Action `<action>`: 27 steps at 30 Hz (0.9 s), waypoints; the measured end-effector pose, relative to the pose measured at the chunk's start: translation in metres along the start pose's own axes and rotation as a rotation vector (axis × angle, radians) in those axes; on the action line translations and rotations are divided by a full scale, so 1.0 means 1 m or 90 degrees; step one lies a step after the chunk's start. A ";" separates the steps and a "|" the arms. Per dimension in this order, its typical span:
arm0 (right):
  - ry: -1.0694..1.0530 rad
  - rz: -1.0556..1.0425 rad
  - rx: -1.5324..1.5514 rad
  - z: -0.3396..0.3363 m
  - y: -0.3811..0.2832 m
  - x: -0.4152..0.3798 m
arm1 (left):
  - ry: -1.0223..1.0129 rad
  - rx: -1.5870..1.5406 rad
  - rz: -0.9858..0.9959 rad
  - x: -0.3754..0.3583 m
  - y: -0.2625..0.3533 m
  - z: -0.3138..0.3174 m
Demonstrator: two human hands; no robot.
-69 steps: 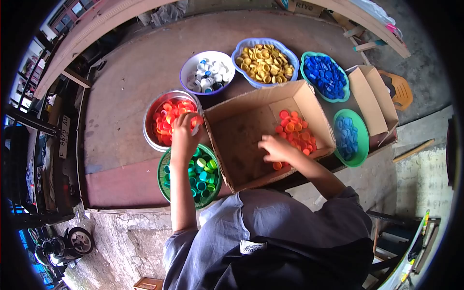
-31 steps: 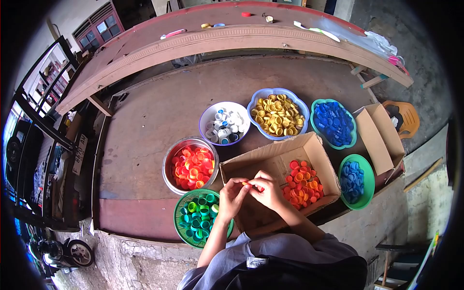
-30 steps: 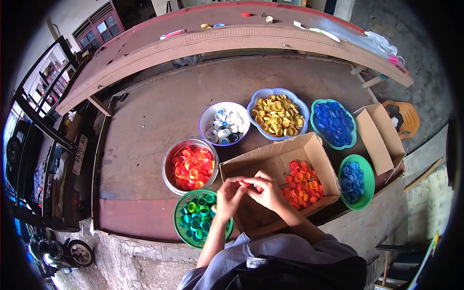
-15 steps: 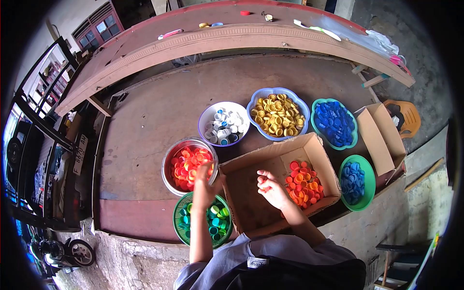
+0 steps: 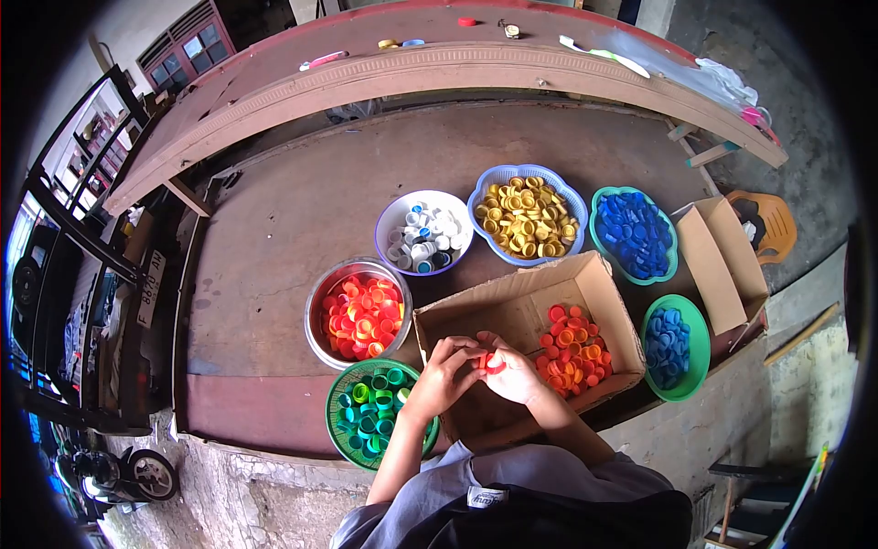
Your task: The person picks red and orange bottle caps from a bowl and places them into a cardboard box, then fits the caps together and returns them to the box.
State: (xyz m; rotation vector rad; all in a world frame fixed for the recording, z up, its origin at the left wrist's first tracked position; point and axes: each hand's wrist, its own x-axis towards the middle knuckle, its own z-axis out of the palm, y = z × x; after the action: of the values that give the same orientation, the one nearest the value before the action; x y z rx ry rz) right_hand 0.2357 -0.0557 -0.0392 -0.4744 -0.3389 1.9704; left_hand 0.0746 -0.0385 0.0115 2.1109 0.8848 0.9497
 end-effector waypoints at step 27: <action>0.020 0.051 -0.148 0.016 -0.006 -0.011 | -0.027 -0.003 0.063 0.003 -0.006 -0.003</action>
State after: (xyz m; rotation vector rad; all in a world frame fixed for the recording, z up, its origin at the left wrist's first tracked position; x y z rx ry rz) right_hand 0.2371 -0.0633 -0.0208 -0.6754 -0.5408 2.0084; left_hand 0.0716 -0.0318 0.0093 2.1804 0.7618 0.9520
